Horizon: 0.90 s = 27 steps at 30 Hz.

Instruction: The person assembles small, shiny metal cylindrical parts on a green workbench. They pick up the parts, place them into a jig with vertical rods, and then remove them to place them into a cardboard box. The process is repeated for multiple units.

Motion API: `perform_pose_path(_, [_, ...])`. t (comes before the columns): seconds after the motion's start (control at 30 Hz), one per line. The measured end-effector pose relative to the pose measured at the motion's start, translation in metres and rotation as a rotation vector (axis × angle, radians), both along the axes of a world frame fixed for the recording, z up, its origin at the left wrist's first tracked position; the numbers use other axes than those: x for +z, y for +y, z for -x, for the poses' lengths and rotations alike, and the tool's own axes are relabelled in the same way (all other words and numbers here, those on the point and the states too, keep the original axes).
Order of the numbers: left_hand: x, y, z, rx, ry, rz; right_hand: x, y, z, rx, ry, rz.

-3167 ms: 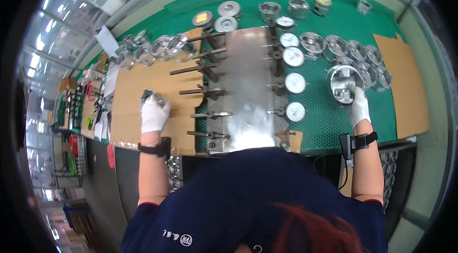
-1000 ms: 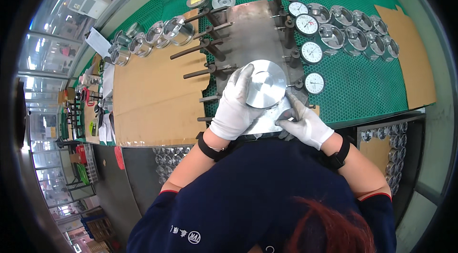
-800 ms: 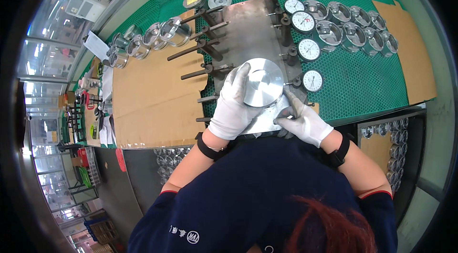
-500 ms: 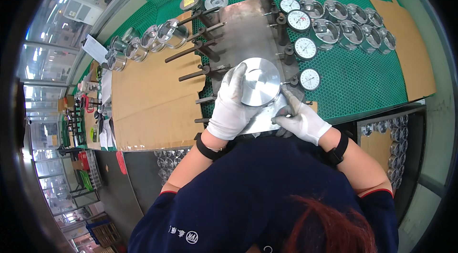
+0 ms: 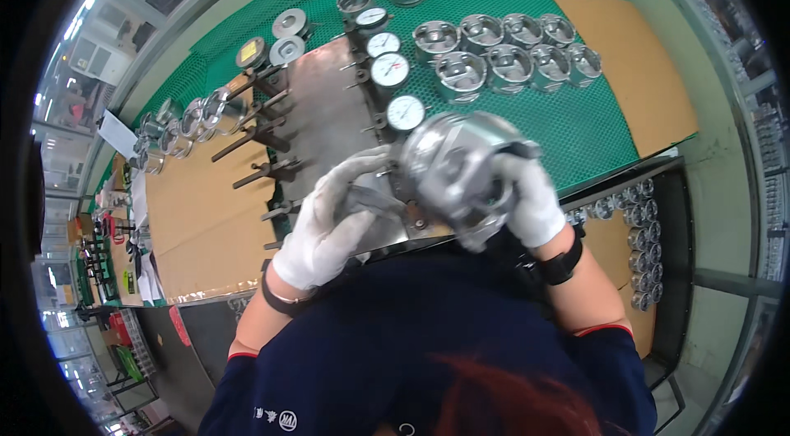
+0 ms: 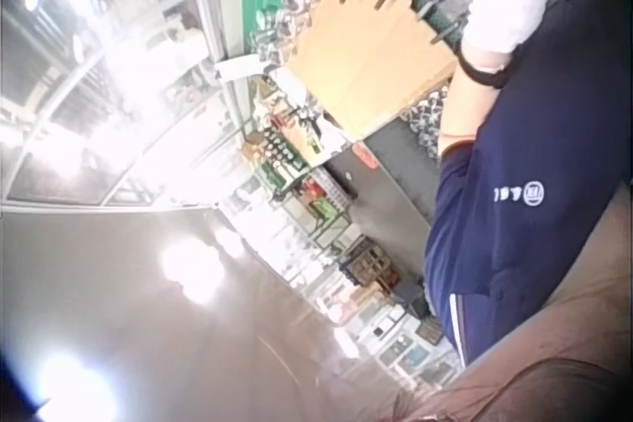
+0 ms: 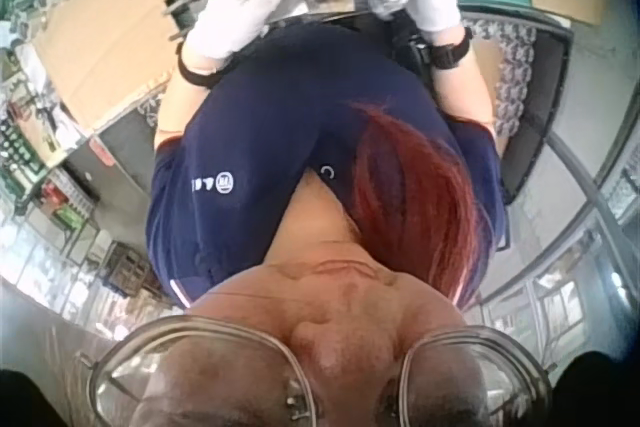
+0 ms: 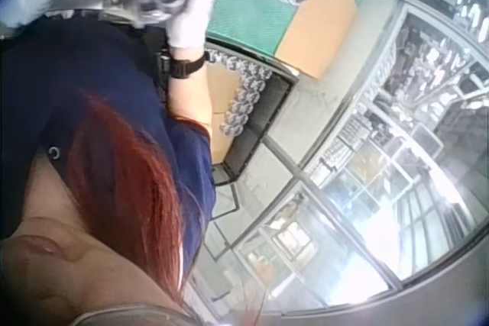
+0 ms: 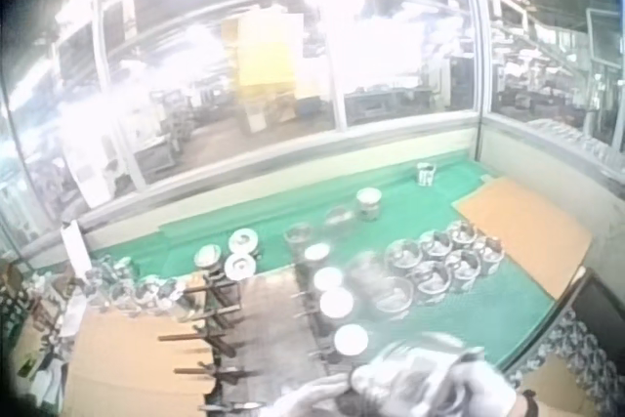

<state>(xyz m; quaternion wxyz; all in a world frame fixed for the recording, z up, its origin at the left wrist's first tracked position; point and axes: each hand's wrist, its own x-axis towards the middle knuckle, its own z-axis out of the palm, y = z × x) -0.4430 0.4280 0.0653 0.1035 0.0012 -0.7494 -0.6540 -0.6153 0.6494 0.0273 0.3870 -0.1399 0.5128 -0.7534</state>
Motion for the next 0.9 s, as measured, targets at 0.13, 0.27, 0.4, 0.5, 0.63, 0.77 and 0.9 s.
perform_pose_path(0.13, [-0.004,0.0,-0.011,0.148,-0.169,0.134,-0.038,0.074,0.081,-0.472,0.124,-0.184])
perform_pose_path(0.27, [-0.028,0.012,-0.052,0.404,-0.356,0.031,-0.082,0.128,0.178,-0.662,0.073,-0.454])
perform_pose_path(0.4, [-0.047,0.038,-0.09,0.635,-0.442,-0.062,-0.165,0.18,0.28,-0.644,-0.082,-0.643])
perform_pose_path(0.5, [-0.048,0.052,-0.105,0.698,-0.48,-0.144,-0.193,0.185,0.315,-0.671,-0.158,-0.639])
perform_pose_path(0.63, [-0.046,0.066,-0.127,0.74,-0.478,-0.16,-0.208,0.175,0.326,-0.817,-0.027,-0.543])
perform_pose_path(0.77, [-0.047,0.075,-0.156,0.771,-0.565,-0.011,-0.211,0.187,0.307,-0.761,0.046,-0.511])
perform_pose_path(0.9, [-0.063,0.089,-0.223,0.692,-0.581,0.351,-0.162,0.173,0.265,-0.548,0.532,-0.768])
